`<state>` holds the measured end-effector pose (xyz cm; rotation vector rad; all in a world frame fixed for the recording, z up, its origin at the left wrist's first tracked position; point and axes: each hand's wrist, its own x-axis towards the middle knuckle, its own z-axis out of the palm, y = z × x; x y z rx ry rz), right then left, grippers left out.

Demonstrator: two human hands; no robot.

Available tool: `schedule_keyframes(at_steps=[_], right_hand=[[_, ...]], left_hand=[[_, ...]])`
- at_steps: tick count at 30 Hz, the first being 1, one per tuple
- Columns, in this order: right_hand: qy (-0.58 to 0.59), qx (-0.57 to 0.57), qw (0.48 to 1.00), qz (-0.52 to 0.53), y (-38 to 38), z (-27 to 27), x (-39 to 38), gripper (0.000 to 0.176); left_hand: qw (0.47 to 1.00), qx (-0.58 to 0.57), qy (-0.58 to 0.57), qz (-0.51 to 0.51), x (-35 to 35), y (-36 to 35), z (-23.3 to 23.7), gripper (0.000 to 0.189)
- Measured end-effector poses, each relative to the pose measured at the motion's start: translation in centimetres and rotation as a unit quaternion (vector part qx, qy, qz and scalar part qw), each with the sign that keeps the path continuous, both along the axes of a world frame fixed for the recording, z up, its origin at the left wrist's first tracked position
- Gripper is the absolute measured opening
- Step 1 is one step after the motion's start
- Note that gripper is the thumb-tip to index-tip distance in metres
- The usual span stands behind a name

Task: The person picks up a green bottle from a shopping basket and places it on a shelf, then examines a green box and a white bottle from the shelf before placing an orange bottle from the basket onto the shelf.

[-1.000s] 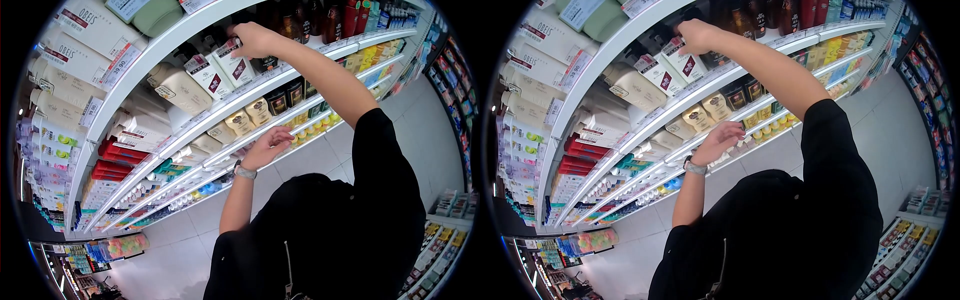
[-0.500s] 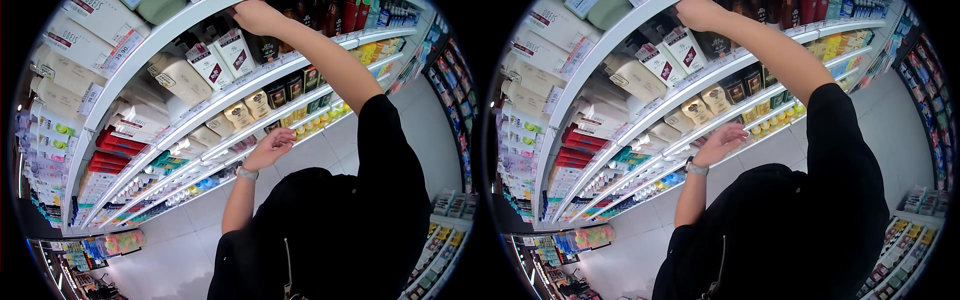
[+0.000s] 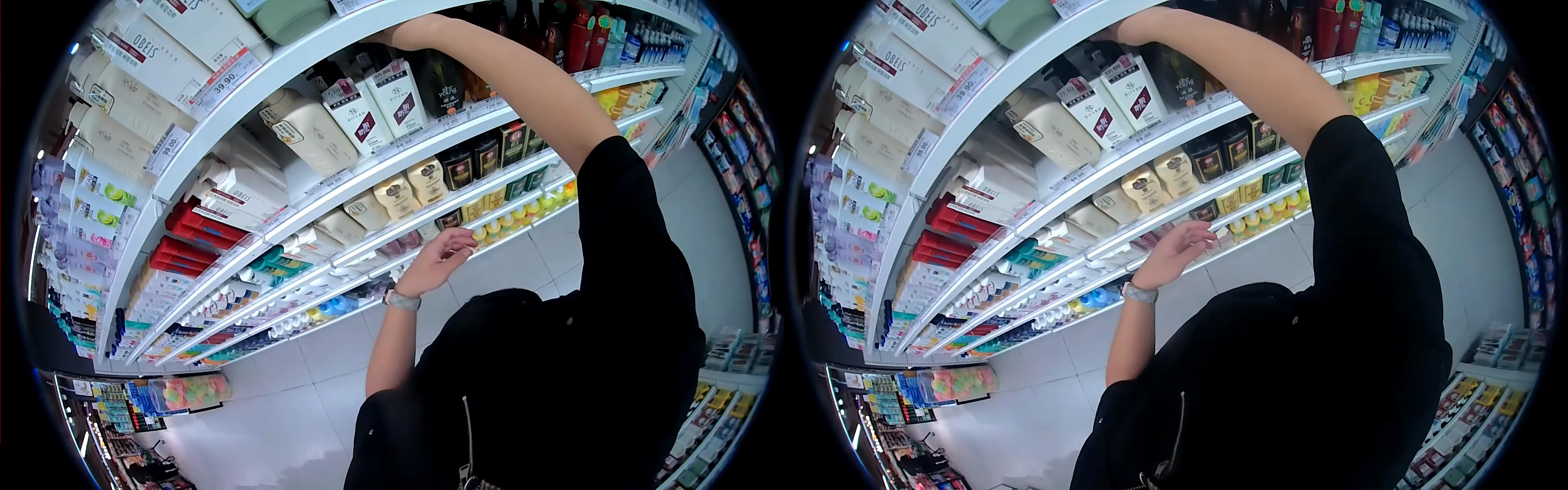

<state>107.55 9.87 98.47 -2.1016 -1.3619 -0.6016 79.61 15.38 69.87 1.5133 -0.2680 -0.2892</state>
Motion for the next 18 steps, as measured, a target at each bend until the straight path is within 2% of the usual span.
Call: schedule_keyframes(at_steps=[2,11,14,18], right_hand=[[-0.031,0.016,0.999,0.009,0.5,-0.9,1.7,0.038],[-0.215,-0.030,0.976,0.010,-1.4,1.6,0.3,0.022],[-0.153,-0.051,0.987,0.027,-1.7,2.1,-0.3,0.019],[-0.265,0.023,0.963,0.046,-1.0,1.0,1.5,0.018]], left_hand=[[1.000,-0.001,0.003,-0.002,-0.1,0.0,0.1,0.034],[1.000,0.011,0.007,0.016,-0.7,-0.1,-0.1,0.032],[1.000,0.015,0.009,0.018,-0.9,0.0,-0.2,0.032],[1.000,0.010,0.018,0.022,-0.9,0.3,-0.4,0.032]])
